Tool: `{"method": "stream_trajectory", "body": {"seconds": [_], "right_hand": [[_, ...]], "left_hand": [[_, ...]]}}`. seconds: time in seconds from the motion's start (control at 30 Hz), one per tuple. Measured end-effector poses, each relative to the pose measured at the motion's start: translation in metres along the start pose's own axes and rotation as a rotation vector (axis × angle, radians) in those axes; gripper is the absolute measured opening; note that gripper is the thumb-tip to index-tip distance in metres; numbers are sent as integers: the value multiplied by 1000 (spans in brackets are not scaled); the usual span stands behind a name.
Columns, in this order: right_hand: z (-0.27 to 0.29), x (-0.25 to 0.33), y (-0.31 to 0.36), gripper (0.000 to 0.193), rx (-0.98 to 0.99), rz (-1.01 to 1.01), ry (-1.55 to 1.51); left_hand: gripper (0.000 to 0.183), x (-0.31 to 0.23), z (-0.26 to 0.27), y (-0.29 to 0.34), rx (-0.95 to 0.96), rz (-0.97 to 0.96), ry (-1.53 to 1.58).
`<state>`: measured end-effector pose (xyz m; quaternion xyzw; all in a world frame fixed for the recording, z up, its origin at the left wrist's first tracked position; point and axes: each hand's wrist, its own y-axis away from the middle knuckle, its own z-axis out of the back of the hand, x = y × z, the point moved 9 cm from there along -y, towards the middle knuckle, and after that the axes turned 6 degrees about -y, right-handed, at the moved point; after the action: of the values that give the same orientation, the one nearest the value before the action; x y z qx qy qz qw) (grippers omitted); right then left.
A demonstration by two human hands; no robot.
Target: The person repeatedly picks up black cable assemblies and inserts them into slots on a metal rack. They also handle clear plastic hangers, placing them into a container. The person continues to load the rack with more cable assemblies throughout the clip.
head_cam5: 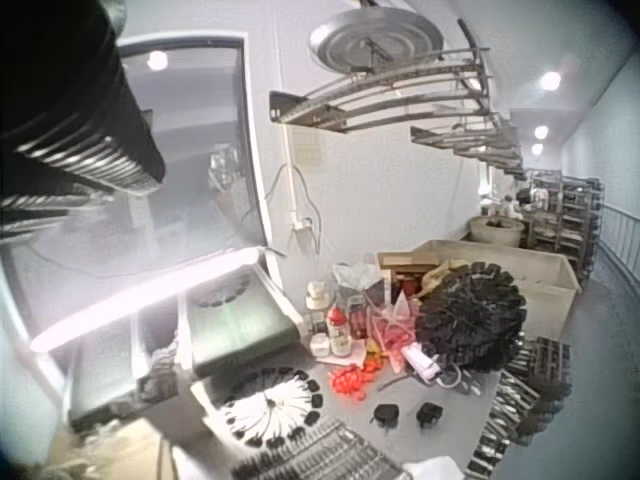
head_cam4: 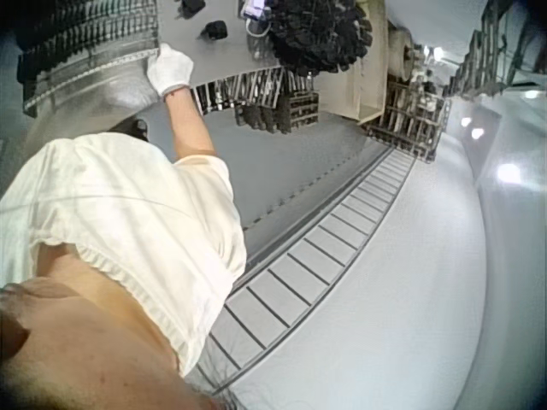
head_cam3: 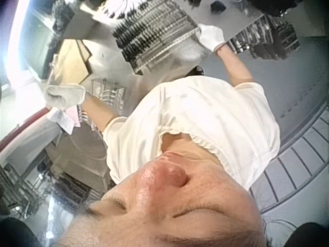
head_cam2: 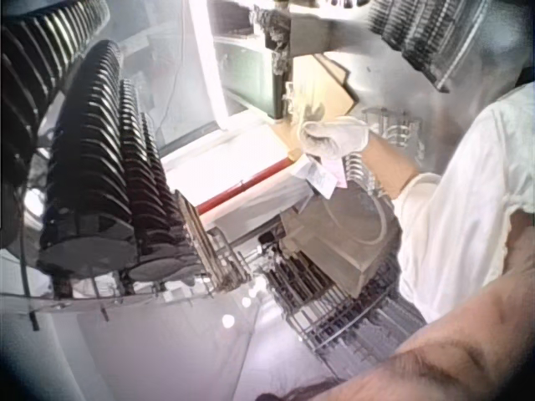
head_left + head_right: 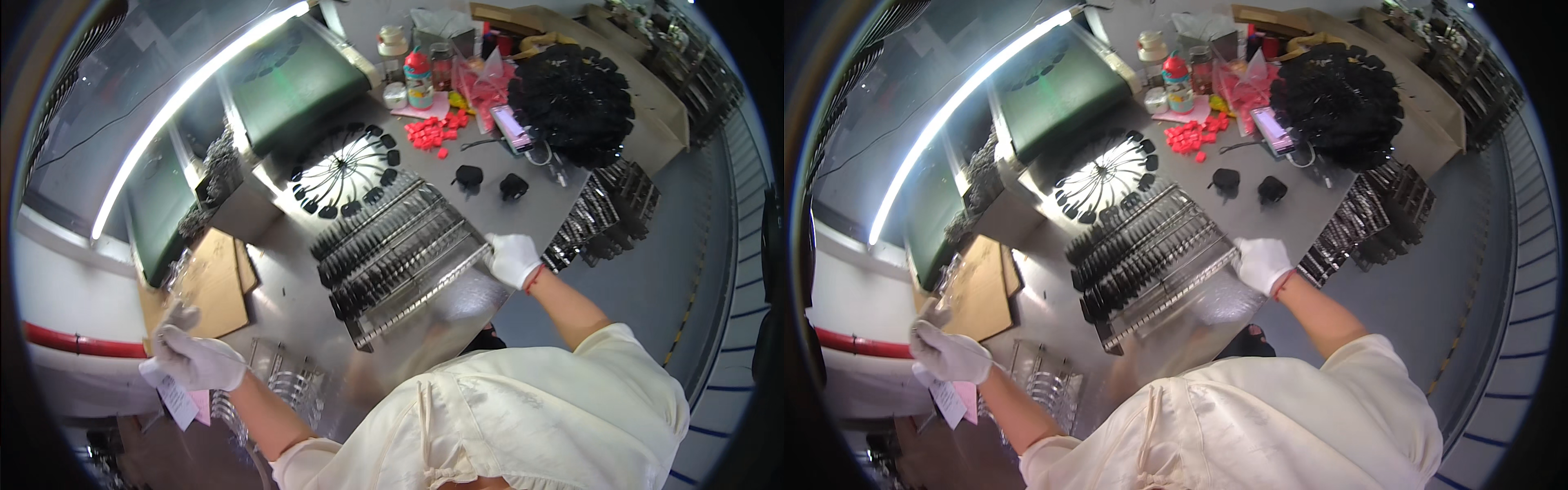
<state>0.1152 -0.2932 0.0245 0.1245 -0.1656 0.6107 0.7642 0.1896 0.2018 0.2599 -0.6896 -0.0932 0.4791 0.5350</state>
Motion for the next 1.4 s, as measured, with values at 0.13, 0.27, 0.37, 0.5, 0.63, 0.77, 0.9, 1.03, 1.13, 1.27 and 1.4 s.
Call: {"method": "stream_trajectory", "body": {"seconds": [0.13, 0.27, 0.37, 0.5, 0.63, 0.77, 0.9, 1.03, 1.13, 1.27, 1.4], "right_hand": [[12, 11, -14, 31, 127, -31, -1], [6, 2, -8, 32, 129, -45, -15], [-1, -2, -1, 34, 121, -57, -11], [-3, -19, 11, 38, 101, -101, -8], [-6, -38, 23, 37, 83, -104, -34], [-8, -52, 29, 33, 43, -64, -59], [-3, -62, 31, 27, 17, -51, -94], [10, -56, 26, 25, -1, -54, -134], [16, -55, 22, 29, 25, -96, -95], [36, -37, 21, 27, 2, -73, -56], [23, -5, 8, 24, 121, 0, -70]], "left_hand": [[22, 46, 41, 53, 82, 352, -85], [21, 72, 28, 130, 181, 750, 57], [20, 90, -1, 203, 449, 874, 58], [21, 90, 8, 205, 448, 900, 96], [23, 76, 31, 173, 441, 1003, 122], [25, 87, 31, 155, 460, 1087, 201], [26, 132, 4, 156, 552, 1210, 274], [25, 220, -19, 193, 622, 1424, 355], [25, 235, -15, 225, 583, 1568, 355], [24, 203, 0, 265, 609, 1740, 348], [27, 122, -51, 317, 763, 1740, 481]]}}
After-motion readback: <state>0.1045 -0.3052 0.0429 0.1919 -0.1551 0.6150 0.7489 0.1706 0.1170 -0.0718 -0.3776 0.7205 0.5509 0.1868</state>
